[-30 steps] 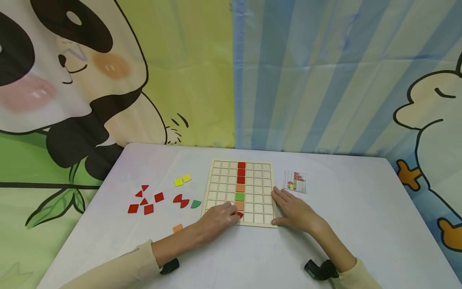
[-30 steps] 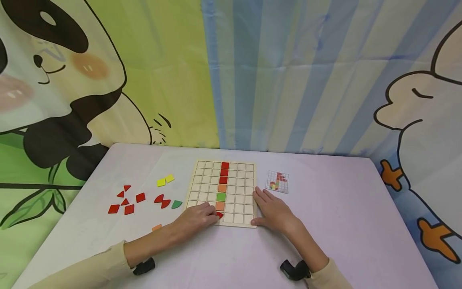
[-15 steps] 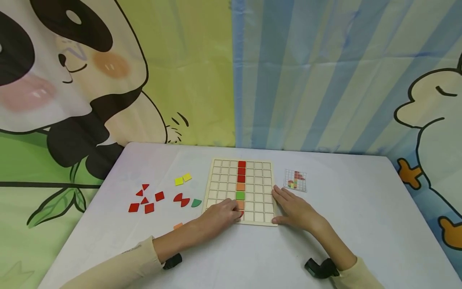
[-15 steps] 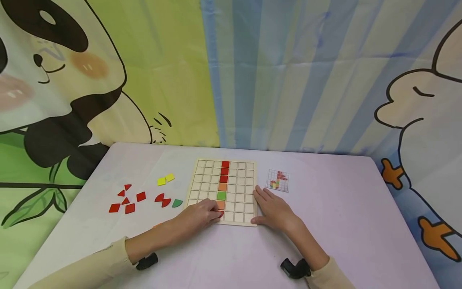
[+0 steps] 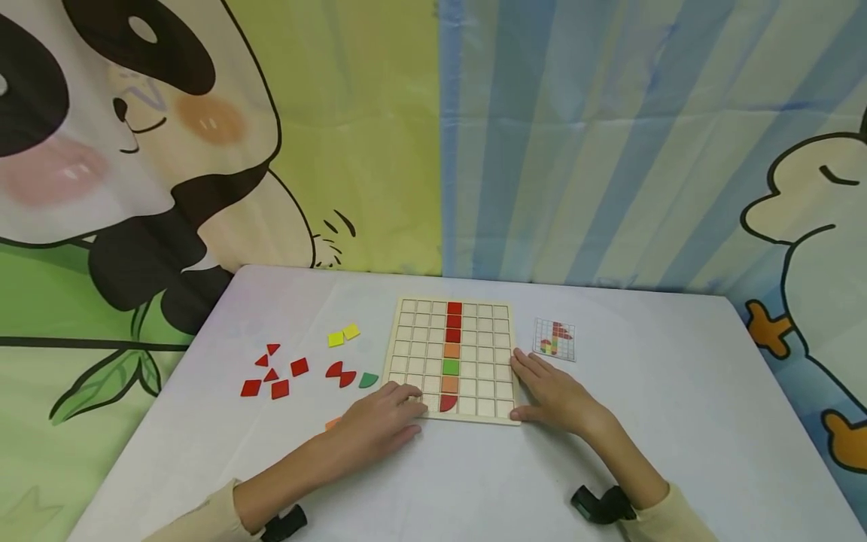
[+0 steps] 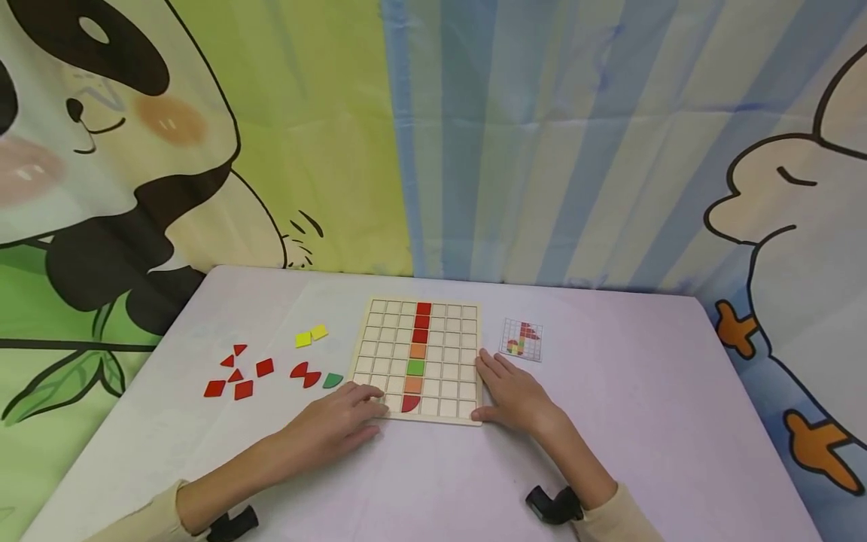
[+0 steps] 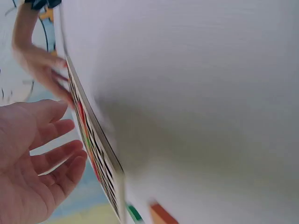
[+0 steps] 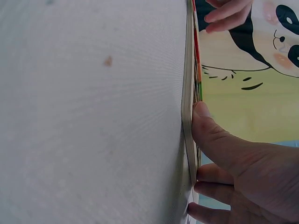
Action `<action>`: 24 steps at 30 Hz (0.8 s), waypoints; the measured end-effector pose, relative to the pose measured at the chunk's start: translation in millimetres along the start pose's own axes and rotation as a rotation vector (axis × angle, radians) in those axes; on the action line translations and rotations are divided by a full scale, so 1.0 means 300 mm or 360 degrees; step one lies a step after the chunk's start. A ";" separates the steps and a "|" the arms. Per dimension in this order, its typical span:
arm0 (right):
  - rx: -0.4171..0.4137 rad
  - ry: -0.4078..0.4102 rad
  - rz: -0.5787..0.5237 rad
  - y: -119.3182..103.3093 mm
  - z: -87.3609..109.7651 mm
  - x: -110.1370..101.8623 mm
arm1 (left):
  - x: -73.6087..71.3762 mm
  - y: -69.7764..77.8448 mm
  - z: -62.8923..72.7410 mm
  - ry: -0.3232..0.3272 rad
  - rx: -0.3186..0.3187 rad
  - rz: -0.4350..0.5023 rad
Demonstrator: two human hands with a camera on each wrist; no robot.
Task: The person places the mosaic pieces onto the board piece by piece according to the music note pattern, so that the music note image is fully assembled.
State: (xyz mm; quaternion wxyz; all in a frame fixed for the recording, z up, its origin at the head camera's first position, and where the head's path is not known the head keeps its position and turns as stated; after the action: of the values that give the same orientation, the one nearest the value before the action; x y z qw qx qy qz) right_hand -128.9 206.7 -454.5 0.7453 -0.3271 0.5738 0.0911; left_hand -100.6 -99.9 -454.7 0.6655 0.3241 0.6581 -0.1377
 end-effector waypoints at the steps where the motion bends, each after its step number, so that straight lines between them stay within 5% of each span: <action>1: -0.0005 0.0002 0.0009 -0.001 0.001 0.000 | -0.008 -0.017 0.012 0.0009 -0.0042 0.0021; 8: -0.0004 0.0019 0.0014 0.000 0.000 0.003 | -0.076 -0.159 0.039 0.0135 -0.0309 0.0075; 14: 0.0014 0.0012 0.0006 0.007 0.000 0.010 | -0.115 -0.351 0.003 0.0238 -0.0615 0.0123; 19: 0.0019 -0.0005 -0.0011 0.004 -0.002 0.010 | -0.104 -0.474 -0.009 0.0150 -0.0799 0.0200; 24: 0.0024 -0.0005 0.0008 0.006 -0.003 0.009 | -0.093 -0.498 -0.010 0.0088 -0.0852 0.0282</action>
State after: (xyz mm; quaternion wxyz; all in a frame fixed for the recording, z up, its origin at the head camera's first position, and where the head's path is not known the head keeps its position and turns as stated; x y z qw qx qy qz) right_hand -129.6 206.9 -457.7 0.7484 -0.3198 0.5741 0.0894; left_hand -196.7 -217.2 -464.9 0.7187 0.1967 0.6580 0.1084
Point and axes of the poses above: each hand's wrist, its own z-axis away from the middle knuckle, its own x-axis out of the palm, y = z × x, the point moved 2 cm from there along -z, towards the middle knuckle, and after that the axes turned 6 degrees about -x, right-handed, at the moved point
